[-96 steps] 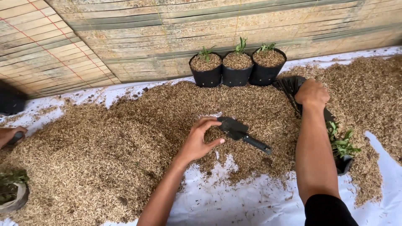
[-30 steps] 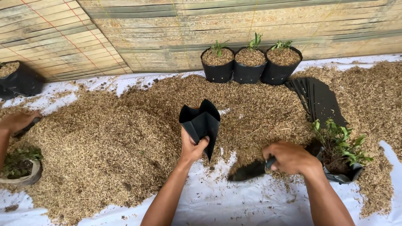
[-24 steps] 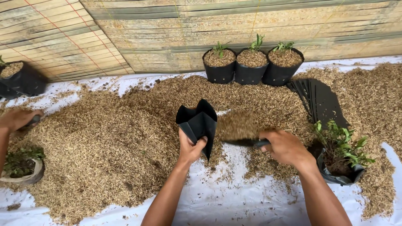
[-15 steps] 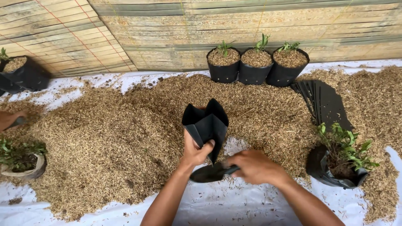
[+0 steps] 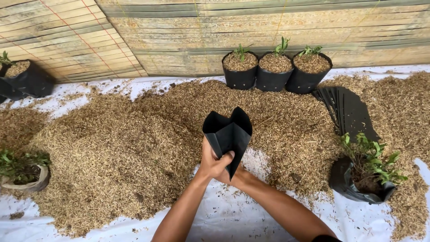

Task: Filling a black plastic polybag with a soil and rice husk mixture using a hand trowel and packing it down.

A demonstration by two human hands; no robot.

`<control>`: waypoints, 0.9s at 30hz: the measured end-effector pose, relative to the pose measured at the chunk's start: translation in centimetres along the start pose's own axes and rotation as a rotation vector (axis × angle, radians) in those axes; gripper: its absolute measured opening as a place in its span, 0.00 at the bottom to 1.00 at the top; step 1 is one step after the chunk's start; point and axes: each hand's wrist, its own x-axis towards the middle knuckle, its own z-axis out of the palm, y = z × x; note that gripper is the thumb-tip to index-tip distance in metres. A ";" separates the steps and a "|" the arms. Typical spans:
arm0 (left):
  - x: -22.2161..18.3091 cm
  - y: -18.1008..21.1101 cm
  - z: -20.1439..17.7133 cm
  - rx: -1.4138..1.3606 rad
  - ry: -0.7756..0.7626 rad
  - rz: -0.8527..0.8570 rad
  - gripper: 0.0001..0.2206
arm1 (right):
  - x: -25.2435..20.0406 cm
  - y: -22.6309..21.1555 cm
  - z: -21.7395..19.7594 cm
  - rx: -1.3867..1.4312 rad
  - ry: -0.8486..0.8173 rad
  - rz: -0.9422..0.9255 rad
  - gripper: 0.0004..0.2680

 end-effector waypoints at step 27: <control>-1.1 0.2 -0.8 -0.268 0.075 -0.051 0.37 | -2.9 -2.3 -3.9 0.128 -0.139 0.046 0.04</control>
